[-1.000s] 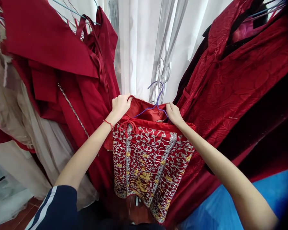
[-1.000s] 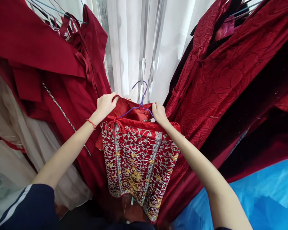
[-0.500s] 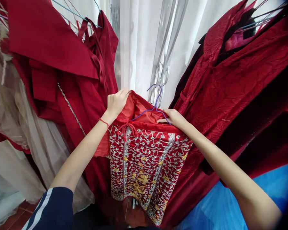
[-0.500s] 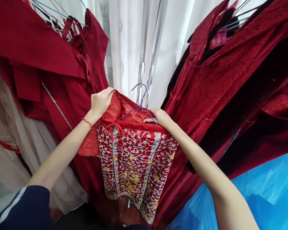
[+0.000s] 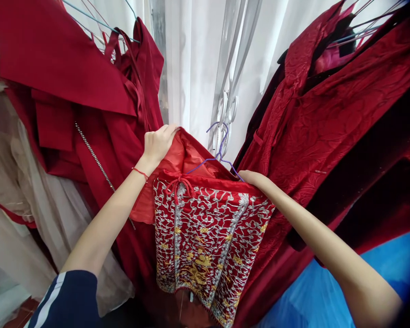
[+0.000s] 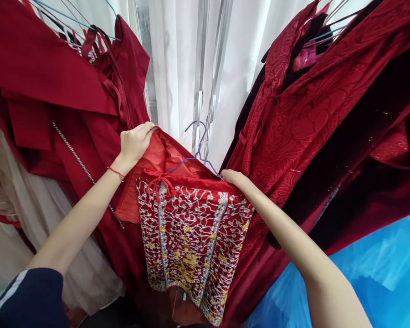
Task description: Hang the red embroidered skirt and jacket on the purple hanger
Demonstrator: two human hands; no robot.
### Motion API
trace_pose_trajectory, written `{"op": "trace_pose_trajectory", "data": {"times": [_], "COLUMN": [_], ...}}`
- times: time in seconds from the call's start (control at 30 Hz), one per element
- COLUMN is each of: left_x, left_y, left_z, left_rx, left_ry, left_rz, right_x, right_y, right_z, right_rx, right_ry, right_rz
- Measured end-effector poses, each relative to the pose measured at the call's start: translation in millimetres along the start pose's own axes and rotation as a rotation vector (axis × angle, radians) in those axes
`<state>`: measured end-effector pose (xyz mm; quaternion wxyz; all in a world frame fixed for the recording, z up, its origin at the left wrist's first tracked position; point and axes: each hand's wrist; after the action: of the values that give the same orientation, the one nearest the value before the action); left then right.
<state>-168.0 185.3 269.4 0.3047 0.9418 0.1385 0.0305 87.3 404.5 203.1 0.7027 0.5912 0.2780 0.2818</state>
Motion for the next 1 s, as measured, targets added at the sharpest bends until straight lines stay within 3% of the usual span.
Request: {"op": "trace_pose_trajectory", "data": {"times": [0.13, 0.27, 0.4, 0.53, 0.67, 0.77, 0.87, 1.0], "left_x": [-26.8, -56.4, -71.9, -67.5, -56.2, -51.6, -52.7, -59.4], "left_y": [-2.6, -12.1, -31.7, -41.5, -31.6, -24.4, -26.0, -36.9], "left_z": [5.6, 24.2, 53.2, 68.6, 61.9, 55.6, 54.7, 57.0], "left_rx": [0.009, -0.006, -0.13, -0.256, -0.32, -0.327, -0.346, -0.475], "left_ry": [-0.03, -0.104, -0.201, -0.18, -0.12, -0.028, 0.089, 0.22], "left_rz": [-0.02, -0.015, -0.027, -0.058, -0.04, 0.047, 0.192, 0.361], "right_x": [14.8, 39.7, 56.4, 54.1, 47.3, 48.0, 53.7, 60.3], "right_y": [11.5, 24.0, 18.8, 11.9, 12.0, 11.6, 8.5, 0.7], "right_z": [4.4, 10.7, 8.8, 7.1, 16.8, 30.2, 44.4, 60.3], "right_rx": [0.035, 0.368, 0.717, 0.808, 0.726, 0.587, 0.312, -0.1], "right_ry": [-0.046, 0.054, 0.185, 0.209, 0.262, 0.303, 0.308, 0.235], "right_rz": [-0.029, -0.162, -0.52, -0.621, -0.647, -0.755, -0.8, -0.736]}}
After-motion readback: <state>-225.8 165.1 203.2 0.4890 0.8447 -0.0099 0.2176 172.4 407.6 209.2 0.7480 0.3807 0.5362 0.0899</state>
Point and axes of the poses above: each hand's wrist, its own z-axis away from the middle knuckle, its own y-axis out of the back of the hand, x = y × z, and after that the axes turned 11 degrees about -x, right-handed
